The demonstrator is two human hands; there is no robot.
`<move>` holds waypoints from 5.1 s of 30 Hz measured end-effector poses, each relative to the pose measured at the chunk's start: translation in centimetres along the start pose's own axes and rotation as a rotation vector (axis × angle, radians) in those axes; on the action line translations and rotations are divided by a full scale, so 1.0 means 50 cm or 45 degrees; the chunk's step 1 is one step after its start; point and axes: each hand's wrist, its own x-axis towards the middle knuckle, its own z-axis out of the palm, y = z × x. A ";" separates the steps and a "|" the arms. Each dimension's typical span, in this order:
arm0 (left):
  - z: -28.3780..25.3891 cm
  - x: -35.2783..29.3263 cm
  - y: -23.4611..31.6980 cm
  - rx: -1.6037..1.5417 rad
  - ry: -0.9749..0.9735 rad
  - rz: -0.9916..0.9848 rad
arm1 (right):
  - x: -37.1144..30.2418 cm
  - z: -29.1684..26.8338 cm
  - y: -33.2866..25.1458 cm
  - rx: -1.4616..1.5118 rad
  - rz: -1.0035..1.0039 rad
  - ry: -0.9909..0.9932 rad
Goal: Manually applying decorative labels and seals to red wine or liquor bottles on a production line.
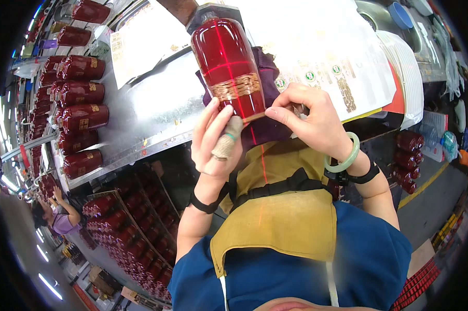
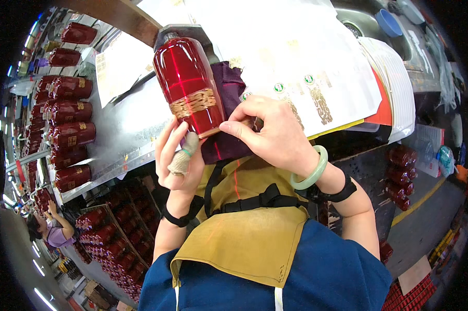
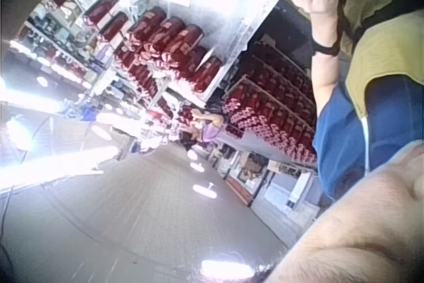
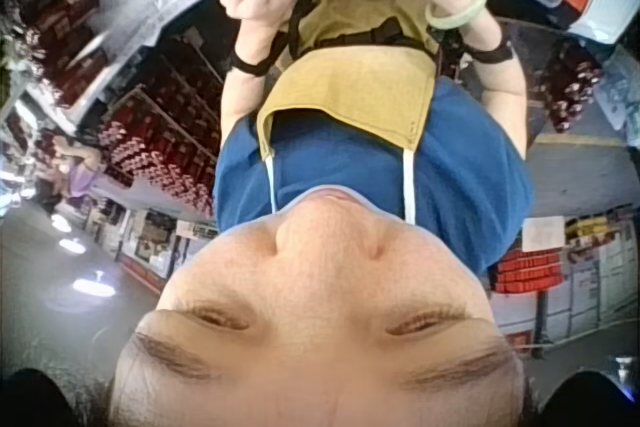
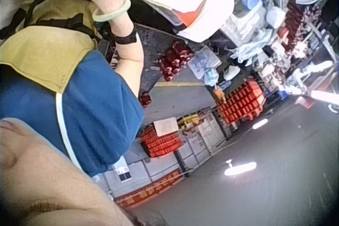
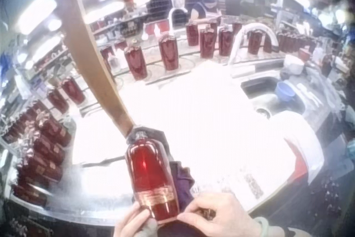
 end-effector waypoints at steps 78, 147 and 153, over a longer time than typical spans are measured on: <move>0.008 -0.013 0.021 0.242 -0.024 0.092 | 0.012 0.012 -0.005 -0.033 -0.022 -0.020; 0.024 -0.041 0.032 0.141 -0.022 -0.157 | -0.015 0.019 0.026 0.499 0.142 0.087; 0.056 -0.032 0.071 0.689 -0.178 0.035 | -0.022 -0.002 0.039 0.485 0.021 0.249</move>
